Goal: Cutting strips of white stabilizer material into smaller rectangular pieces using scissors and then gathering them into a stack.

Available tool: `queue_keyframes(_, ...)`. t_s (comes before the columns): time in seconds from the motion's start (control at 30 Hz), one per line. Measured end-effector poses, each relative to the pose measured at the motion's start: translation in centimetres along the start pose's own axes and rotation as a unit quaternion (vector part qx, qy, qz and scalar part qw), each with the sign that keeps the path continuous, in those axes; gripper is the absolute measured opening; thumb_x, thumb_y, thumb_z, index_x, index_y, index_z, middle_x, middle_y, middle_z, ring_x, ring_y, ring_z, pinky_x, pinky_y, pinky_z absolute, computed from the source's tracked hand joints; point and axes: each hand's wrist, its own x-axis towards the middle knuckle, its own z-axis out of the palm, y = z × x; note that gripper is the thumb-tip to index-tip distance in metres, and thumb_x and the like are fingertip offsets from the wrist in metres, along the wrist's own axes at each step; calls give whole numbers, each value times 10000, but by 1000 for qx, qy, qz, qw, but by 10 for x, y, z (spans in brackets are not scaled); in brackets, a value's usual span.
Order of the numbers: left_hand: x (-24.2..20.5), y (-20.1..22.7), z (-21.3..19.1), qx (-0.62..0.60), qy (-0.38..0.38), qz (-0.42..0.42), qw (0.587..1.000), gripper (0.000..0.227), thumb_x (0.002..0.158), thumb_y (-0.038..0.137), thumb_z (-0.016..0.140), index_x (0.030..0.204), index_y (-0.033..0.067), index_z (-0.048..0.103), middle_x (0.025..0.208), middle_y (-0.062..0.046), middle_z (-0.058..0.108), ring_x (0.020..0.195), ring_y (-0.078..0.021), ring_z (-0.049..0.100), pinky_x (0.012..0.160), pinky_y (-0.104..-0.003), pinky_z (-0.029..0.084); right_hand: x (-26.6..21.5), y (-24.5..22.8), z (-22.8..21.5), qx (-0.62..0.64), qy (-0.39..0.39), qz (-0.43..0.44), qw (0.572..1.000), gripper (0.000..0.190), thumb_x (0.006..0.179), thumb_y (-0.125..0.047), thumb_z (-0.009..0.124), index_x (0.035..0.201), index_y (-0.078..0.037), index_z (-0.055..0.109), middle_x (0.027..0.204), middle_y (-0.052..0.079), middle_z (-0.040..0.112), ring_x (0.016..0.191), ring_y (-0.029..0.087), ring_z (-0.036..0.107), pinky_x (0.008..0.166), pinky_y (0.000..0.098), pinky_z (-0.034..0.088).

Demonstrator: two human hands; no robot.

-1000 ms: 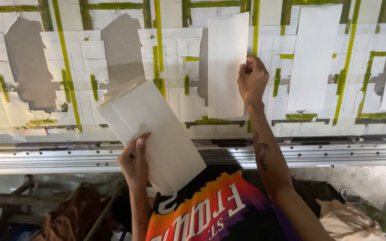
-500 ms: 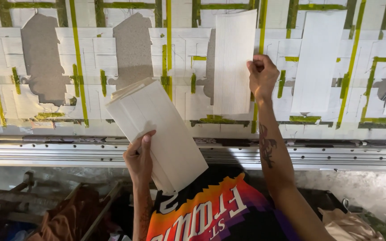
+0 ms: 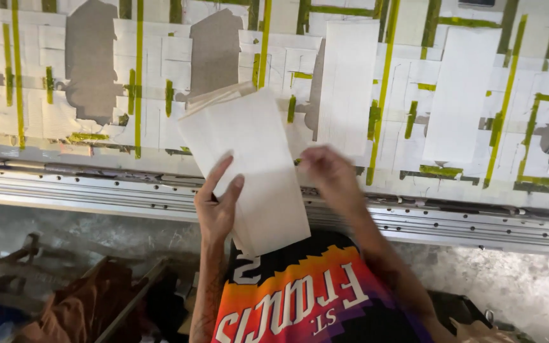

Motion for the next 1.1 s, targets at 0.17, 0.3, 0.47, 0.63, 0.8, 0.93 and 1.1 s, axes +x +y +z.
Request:
queue_keyframes(0.17, -21, 8, -13, -61, 9, -1, 998, 729, 938, 57, 740, 1564, 83, 369, 1260, -241, 673, 1056, -157, 580, 883, -404, 573, -38, -10, 40, -6, 17, 122, 992, 234, 828, -191, 890, 925, -67, 716, 810, 33, 651, 724, 98, 579, 627, 255, 568)
queue_keyframes(0.3, -38, -1, -48, -81, 24, -19, 996, 816, 937, 71, 749, 1594, 122, 267, 1298, -255, 652, 1056, -175, 613, 868, -402, 589, -51, 10, 60, 44, -13, 138, 989, 384, 736, -208, 956, 955, -73, 671, 845, 16, 588, 776, 107, 558, 677, 234, 532)
queue_keyframes(0.47, -37, -18, -95, -173, 28, -18, 984, 1009, 935, 99, 766, 1653, 201, 65, 1376, -282, 611, 1056, -210, 678, 836, -397, 622, -57, -32, 87, -32, -75, 80, 993, 172, 929, -151, 778, 1069, -53, 770, 859, 106, 750, 744, 134, 660, 689, 324, 599)
queue_keyframes(0.63, -31, -43, -164, -200, 66, -56, 976, 1047, 881, 126, 810, 1643, 160, 93, 1359, -290, 602, 1017, -263, 698, 778, -402, 639, -57, -25, 111, -82, 42, -11, 996, 161, 980, -113, 750, 1128, -50, 744, 870, 44, 674, 817, 86, 567, 786, 272, 529)
queue_keyframes(0.8, -15, -61, -247, -166, 53, -37, 984, 797, 926, 146, 749, 1567, 106, 277, 1294, -293, 618, 1043, -320, 700, 816, -464, 611, -79, -25, 188, -54, 79, -25, 995, 116, 995, -94, 711, 1103, -78, 750, 785, -10, 588, 768, 83, 555, 746, 233, 525)
queue_keyframes(0.93, -6, -77, -303, -63, 45, 47, 996, 292, 1024, 202, 620, 1302, 117, 653, 1085, -179, 667, 1034, -314, 685, 942, -478, 530, -103, -39, 253, 11, 122, -61, 991, 188, 1021, -105, 681, 1203, -66, 711, 893, -18, 604, 875, 76, 585, 866, 246, 548)
queue_keyframes(1.1, -2, -82, -318, -119, -19, 63, 991, 283, 1017, 337, 596, 1079, 134, 783, 990, -94, 650, 859, -164, 608, 860, -380, 513, -121, -67, 337, -44, 87, -96, 991, 266, 1039, -87, 648, 1295, -23, 679, 1077, 94, 688, 1024, 112, 560, 985, 351, 521)
